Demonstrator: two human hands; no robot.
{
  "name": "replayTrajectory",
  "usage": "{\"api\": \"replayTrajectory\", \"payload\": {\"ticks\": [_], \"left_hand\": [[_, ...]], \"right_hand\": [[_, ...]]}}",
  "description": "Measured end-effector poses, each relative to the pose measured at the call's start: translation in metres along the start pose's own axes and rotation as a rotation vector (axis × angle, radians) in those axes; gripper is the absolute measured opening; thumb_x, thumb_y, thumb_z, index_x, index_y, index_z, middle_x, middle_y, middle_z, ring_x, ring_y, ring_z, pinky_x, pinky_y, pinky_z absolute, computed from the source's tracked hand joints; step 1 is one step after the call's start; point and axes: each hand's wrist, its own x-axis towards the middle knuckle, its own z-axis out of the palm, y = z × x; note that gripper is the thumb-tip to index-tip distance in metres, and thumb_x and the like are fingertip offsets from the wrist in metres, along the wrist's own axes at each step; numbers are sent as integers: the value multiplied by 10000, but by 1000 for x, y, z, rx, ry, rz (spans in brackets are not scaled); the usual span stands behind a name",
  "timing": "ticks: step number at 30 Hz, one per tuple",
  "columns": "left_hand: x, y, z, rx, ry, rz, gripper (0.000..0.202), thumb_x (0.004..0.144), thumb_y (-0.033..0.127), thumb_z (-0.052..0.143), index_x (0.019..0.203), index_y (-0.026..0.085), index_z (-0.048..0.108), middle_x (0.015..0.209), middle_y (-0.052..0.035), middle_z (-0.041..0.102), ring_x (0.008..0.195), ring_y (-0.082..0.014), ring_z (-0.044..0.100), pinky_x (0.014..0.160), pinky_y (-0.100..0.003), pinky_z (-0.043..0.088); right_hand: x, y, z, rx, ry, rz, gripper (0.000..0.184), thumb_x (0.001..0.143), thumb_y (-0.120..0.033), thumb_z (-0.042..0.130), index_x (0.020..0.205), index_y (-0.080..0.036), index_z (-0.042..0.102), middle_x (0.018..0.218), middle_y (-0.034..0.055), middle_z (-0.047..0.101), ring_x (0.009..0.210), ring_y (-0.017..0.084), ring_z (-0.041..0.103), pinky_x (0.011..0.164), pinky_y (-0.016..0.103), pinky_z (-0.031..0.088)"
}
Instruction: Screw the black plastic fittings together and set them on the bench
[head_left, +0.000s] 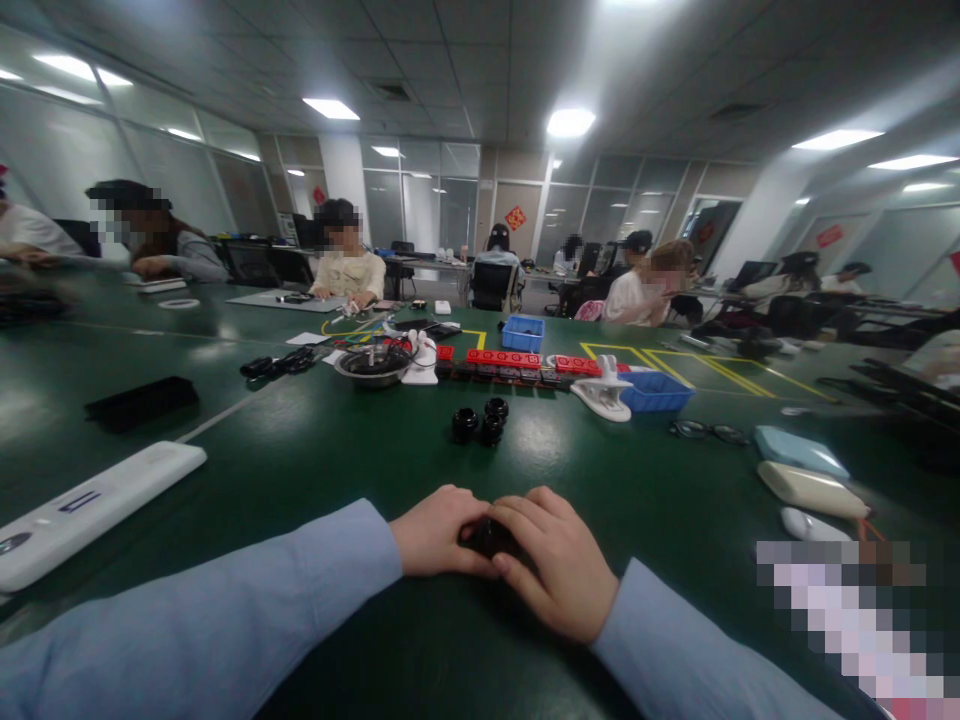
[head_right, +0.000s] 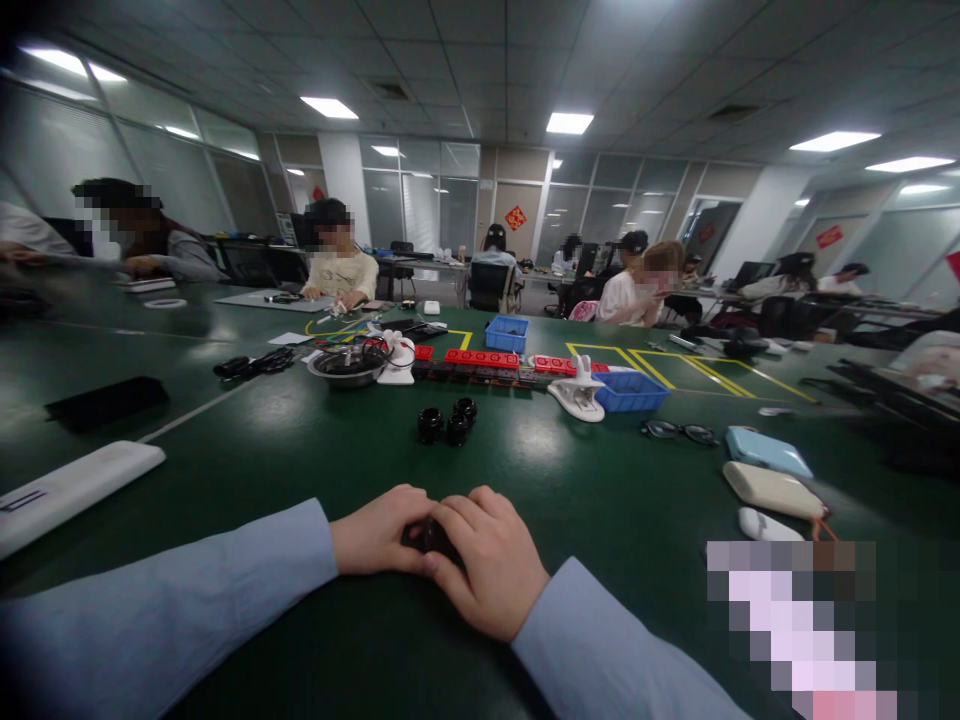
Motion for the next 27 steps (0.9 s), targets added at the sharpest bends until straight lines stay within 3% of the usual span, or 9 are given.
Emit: {"api": "replayTrajectory", "payload": {"ticks": [5,15,21,27], "left_hand": [[0,-2,1,0,10,16,412,709,571,602,728,169,514,663,38,488,623,-128,449,596,-244,296],[1,0,0,28,-2,3,295,675,430,691,760,179,561,670,41,501,643,-140,479,600,-245,311],[0,2,-1,7,8,-2,299,672,453,690,742,190,567,659,40,507,641,-145,474,603,-247,303],[1,0,0,11,14,45,303,699,474,660,770,199,554,699,43,536,670,-146,480,613,-251,281]], "right_hand": [[0,-2,0,-6,-17,7,323,851,-356,441,1092,-154,517,1075,86,575,843,225,450,735,377,370],[2,-6,-3,-27,-59,-40,346,816,-388,486,1086,-173,515,1135,76,560,856,218,458,723,361,350],[3,-9,-5,-6,-120,-38,348,761,-353,548,1067,-190,513,1177,57,540,859,227,442,727,375,339],[1,-11,-5,0,-130,-79,280,780,-354,495,997,-180,533,1112,65,568,827,221,441,707,373,339]]}}
